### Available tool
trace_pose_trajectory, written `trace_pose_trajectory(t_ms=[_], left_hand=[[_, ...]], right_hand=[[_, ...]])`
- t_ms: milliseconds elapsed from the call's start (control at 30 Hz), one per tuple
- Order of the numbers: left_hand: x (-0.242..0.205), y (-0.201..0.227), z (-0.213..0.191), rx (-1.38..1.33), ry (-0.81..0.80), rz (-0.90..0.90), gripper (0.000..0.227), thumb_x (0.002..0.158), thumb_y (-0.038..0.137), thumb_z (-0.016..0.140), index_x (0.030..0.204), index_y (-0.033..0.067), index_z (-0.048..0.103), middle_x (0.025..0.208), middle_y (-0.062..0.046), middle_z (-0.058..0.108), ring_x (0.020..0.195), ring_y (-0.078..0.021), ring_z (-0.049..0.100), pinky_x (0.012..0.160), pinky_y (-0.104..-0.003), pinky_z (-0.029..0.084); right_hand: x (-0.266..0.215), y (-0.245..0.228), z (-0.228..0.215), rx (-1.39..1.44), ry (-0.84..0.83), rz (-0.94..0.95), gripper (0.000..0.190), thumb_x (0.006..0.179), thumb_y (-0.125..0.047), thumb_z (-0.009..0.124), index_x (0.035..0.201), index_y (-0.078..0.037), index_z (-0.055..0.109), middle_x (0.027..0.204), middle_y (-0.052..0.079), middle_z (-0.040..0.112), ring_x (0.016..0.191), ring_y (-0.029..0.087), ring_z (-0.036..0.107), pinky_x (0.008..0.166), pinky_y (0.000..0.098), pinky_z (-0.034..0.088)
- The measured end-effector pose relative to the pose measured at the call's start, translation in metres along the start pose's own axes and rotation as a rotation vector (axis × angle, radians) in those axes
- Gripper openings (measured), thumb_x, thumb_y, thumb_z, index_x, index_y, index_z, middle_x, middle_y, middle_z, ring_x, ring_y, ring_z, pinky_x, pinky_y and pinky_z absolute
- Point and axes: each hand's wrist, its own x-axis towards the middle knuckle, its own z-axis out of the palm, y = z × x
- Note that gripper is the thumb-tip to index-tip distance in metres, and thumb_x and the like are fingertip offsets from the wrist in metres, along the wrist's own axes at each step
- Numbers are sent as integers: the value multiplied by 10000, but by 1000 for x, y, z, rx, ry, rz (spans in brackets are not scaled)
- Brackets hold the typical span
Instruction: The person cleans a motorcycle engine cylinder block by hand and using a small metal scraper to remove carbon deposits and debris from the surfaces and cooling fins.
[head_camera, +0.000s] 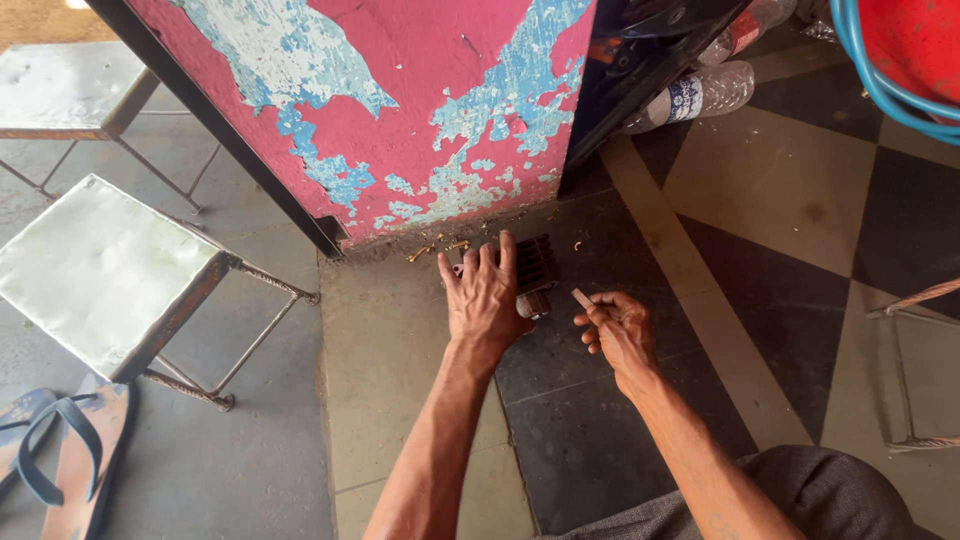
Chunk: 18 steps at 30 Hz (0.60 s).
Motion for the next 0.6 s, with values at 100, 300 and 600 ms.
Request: trace_pose_trajectory(t_ms=[100,300,600], left_hand=[[-9,-1,2,-72,37,-20,1154,528,321,964,1478,71,357,1356,-140,544,1323,-335,488,1154,-689,234],[-48,-40,4,-346,214,-38,1143,444,246,964,1412,78,378,1299,-143,550,1285,-350,510,1165,-670,219],[-91,-78,15,-790,329,-176,1116,532,54,875,1481,81,289,1384,-153,510,1299,-332,537,1072,-415,499]], right_hand=[[-4,-2,-1,-4,20,18,146,995,-80,604,1107,-8,662,875,136,757,585,137,648,462,290,520],[-2,-2,11,156,-96,70,175,1016,-169,552,1067,-22,630,1036,149,761,923,219,749,754,391,646],[-16,-28,84,445,-367,92,139,1035,-216,545,1049,-79,562,1209,119,628,1144,242,644,963,470,582]])
